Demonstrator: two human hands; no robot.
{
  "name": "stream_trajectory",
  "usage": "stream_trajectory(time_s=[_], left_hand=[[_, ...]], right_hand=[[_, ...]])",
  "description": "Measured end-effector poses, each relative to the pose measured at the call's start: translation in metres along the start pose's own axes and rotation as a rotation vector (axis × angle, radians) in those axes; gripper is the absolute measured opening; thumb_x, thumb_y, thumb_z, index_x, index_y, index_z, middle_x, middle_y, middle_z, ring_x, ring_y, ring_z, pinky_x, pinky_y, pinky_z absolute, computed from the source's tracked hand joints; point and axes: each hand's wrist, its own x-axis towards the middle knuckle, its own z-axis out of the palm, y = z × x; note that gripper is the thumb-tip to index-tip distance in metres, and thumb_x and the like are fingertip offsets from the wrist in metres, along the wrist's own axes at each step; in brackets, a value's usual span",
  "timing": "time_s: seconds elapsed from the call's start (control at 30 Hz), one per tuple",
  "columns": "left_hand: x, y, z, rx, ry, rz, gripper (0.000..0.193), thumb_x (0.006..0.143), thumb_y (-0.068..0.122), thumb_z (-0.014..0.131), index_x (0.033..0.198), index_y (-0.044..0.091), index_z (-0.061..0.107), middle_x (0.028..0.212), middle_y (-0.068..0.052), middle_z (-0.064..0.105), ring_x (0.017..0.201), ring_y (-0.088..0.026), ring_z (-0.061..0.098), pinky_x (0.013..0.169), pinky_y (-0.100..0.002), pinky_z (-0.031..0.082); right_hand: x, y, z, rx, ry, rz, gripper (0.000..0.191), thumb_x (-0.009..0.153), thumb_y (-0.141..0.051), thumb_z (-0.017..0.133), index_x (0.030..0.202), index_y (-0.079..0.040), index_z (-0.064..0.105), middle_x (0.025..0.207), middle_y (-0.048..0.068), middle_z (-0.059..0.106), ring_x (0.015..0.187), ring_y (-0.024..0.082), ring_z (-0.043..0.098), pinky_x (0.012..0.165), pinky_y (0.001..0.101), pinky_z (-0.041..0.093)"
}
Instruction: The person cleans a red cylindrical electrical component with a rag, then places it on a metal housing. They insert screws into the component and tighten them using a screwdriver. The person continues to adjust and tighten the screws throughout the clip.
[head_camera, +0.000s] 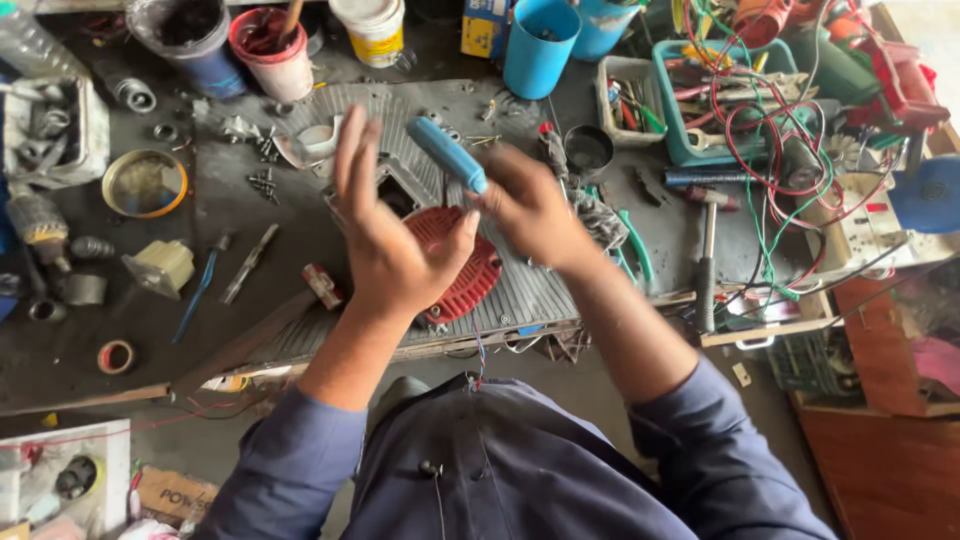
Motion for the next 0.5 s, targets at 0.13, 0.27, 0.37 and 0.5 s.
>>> stream_trajectory(time_s=[0.13, 0.27, 0.37, 0.5], left_hand=[[0.005, 0.005, -0.006, 0.278, -0.066, 0.113, 0.071, 0.097, 0.047, 0.085, 0.148, 0.013, 0.049, 0.156, -0.020, 0.034, 0.137, -0.039, 0.043, 0.115, -0.055, 0.038], [0.012, 0.011, -0.001, 0.310, -0.135, 0.060, 0.052, 0.098, 0.044, 0.088, 0.133, 0.012, 0.065, 0.149, -0.012, 0.043, 0.135, -0.034, 0.048, 0.114, -0.053, 0.044], [0.010, 0.012, 0.014, 0.066, -0.052, -0.067, 0.041, 0.104, 0.034, 0.082, 0.128, 0.008, 0.061, 0.141, -0.018, 0.046, 0.131, -0.034, 0.050, 0.106, -0.041, 0.052], [0.002, 0.006, 0.031, -0.516, 0.058, -0.400, 0.010, 0.115, 0.015, 0.059, 0.122, 0.007, 0.058, 0.132, -0.009, 0.060, 0.125, -0.021, 0.062, 0.107, -0.037, 0.054]], right_hand=[[-0.033, 0.032, 0.016, 0.142, -0.068, 0.035, 0.066, 0.093, -0.033, 0.076, 0.145, -0.002, 0.051, 0.138, 0.008, 0.061, 0.128, 0.017, 0.056, 0.114, 0.0363, 0.043], [-0.044, 0.046, 0.024, -0.022, -0.066, -0.046, 0.082, 0.084, -0.030, 0.089, 0.148, 0.002, 0.048, 0.148, 0.016, 0.054, 0.143, 0.024, 0.051, 0.127, 0.0421, 0.036], [-0.046, 0.054, 0.029, 0.091, -0.087, -0.006, 0.100, 0.080, -0.031, 0.091, 0.156, 0.002, 0.035, 0.157, 0.018, 0.046, 0.150, 0.027, 0.042, 0.130, 0.0425, 0.031], [-0.051, 0.063, 0.037, 0.279, -0.047, -0.040, 0.117, 0.077, -0.033, 0.090, 0.164, 0.000, 0.019, 0.165, 0.017, 0.035, 0.156, 0.027, 0.034, 0.131, 0.0410, 0.026]])
